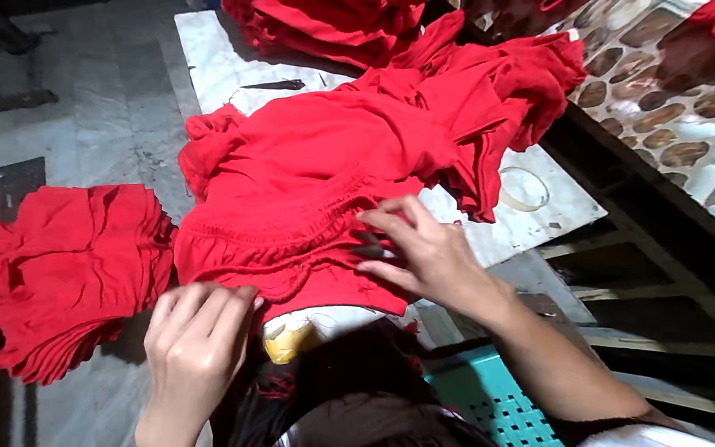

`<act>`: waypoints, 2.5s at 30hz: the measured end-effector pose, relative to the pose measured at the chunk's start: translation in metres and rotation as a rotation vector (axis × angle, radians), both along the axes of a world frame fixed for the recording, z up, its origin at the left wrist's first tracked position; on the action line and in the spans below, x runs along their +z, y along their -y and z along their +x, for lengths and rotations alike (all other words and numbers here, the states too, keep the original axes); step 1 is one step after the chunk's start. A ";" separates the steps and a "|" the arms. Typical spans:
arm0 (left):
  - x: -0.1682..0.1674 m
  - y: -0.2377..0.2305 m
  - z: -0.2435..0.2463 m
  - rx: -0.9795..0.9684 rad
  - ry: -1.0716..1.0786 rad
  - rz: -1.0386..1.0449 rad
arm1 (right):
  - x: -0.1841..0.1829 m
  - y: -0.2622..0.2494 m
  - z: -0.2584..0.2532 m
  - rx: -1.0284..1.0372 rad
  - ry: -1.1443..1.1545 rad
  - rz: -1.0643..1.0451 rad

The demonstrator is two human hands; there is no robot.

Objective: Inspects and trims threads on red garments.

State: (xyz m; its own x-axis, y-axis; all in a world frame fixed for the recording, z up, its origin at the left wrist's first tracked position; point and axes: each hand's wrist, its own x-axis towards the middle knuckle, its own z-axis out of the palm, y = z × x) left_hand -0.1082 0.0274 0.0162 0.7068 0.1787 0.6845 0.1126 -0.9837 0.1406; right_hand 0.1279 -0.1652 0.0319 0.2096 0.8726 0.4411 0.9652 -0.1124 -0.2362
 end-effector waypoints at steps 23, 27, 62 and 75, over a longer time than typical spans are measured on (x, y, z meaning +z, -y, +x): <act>-0.041 0.030 0.015 0.358 -0.013 -0.174 | -0.033 -0.032 0.055 -0.199 -0.513 0.287; -0.037 0.037 0.001 0.280 -0.080 -0.236 | -0.025 -0.005 0.000 0.011 -0.125 0.491; -0.043 0.052 0.006 -0.105 0.106 -0.691 | -0.029 -0.036 -0.059 0.178 0.095 0.019; -0.042 0.044 0.025 0.289 0.103 -0.508 | -0.032 -0.044 -0.064 0.052 -0.257 0.070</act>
